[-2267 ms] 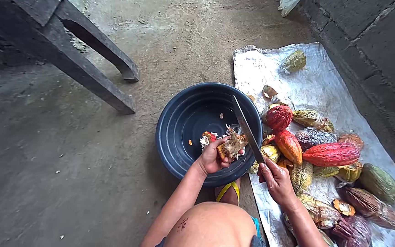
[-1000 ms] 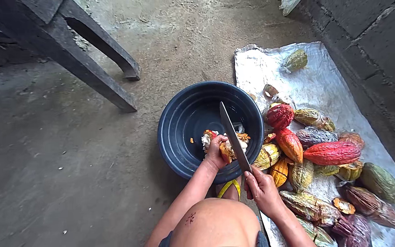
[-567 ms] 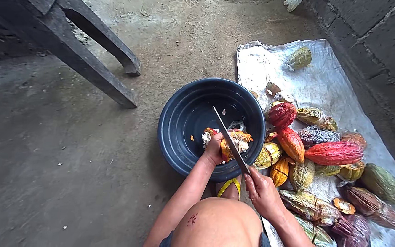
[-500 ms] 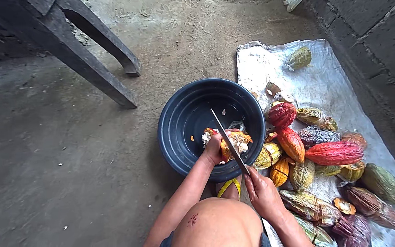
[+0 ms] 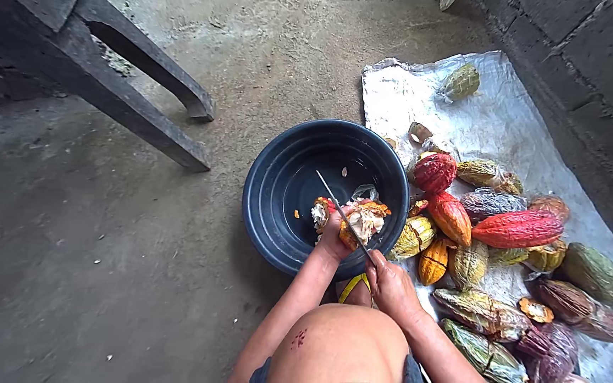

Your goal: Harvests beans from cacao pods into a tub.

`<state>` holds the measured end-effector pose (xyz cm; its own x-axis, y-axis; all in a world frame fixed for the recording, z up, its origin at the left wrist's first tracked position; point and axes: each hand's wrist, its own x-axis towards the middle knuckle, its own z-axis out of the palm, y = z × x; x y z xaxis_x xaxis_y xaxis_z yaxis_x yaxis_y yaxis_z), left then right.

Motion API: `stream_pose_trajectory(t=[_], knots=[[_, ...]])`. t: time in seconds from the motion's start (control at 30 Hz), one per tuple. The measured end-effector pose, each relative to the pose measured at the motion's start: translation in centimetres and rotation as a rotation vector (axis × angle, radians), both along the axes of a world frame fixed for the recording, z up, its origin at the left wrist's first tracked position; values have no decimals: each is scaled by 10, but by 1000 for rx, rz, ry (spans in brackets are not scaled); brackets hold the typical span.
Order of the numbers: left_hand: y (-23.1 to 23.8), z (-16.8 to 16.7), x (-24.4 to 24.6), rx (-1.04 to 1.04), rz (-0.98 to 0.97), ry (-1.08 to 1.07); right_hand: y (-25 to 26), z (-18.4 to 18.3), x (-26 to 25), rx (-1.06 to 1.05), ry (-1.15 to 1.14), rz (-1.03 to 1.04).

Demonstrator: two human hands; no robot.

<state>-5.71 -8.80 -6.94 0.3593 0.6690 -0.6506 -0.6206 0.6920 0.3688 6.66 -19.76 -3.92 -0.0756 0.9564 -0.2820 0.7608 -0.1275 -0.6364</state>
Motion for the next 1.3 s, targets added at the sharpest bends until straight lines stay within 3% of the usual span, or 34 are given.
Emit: stream_pose_trajectory(t=[0.33, 0.53, 0.67, 0.73, 0.83, 0.93, 1.1, 1.3], knots=[[4, 6, -5, -216, -44, -15, 28, -5, 2, -214, -9, 79], [6, 12, 2, -165, 236, 154, 32, -5, -16, -140, -181, -5], [0, 15, 11, -92, 309, 202, 35, -10, -16, -8, -272, -91], [-2, 17, 13, -44, 280, 174, 39, -11, -6, -2, -176, -93], [0, 13, 8, 75, 166, 116, 41, -22, 16, 99, 203, -105], [0, 7, 0, 138, 117, 61, 38, -23, 25, 8, 491, -133], [2, 3, -5, 118, 132, 107, 24, -24, 30, 69, 681, -233], [0, -4, -2, 62, 154, 138, 19, -27, 39, 49, 844, -499]])
